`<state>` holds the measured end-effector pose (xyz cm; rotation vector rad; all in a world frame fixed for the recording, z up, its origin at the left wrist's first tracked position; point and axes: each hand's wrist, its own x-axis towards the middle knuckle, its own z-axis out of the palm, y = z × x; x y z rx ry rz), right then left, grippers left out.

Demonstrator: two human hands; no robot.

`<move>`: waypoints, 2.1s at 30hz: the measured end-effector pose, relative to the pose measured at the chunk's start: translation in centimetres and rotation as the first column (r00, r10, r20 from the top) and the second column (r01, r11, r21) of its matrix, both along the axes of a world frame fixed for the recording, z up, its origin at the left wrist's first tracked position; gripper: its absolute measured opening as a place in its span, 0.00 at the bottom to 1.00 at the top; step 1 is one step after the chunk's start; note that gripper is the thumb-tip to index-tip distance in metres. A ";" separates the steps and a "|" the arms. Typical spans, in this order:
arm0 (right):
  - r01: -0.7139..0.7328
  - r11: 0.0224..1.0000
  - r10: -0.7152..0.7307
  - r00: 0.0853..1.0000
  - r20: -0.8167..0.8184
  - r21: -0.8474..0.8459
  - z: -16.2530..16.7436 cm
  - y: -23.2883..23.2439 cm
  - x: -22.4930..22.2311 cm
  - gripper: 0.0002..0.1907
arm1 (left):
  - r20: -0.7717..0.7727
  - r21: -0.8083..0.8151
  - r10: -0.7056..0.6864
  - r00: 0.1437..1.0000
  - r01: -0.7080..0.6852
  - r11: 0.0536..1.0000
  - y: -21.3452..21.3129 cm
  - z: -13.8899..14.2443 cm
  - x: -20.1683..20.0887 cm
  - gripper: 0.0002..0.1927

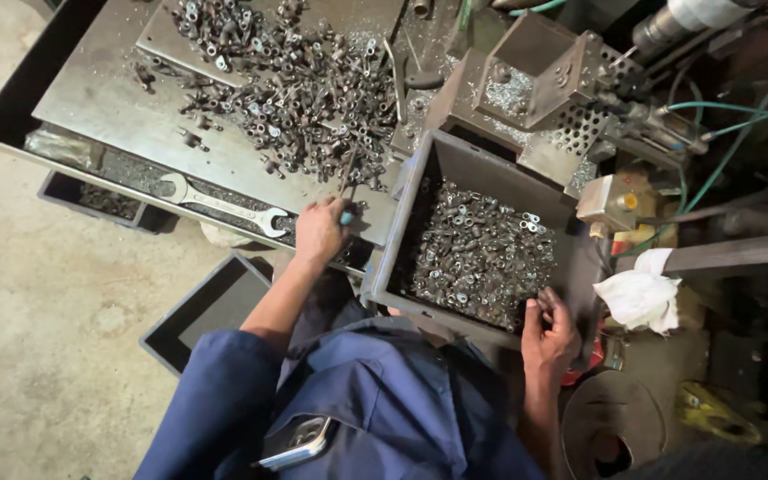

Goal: The person repeatedly picks small metal parts from a bin, places them into a machine, and then removes them to return to the bin. The cycle continues throughout the clip.

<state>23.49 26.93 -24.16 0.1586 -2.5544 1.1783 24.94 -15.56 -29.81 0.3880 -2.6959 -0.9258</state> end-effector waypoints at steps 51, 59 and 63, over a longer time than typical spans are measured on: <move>0.170 0.847 -0.197 0.980 -0.001 -0.503 1.7 5.4 -2.3 0.05 | -0.215 -0.028 -0.591 0.778 0.600 0.800 8.5 9.9 0.3 0.28; 0.208 0.825 -0.243 0.970 0.002 -0.525 0.6 6.3 -2.8 0.04 | -0.207 0.006 -0.601 0.772 0.615 0.788 8.2 10.3 0.2 0.33; 0.210 0.823 -0.242 0.970 0.009 -0.528 0.6 6.5 -2.8 0.05 | -0.211 0.038 -0.568 0.795 0.587 0.808 8.3 10.5 0.3 0.39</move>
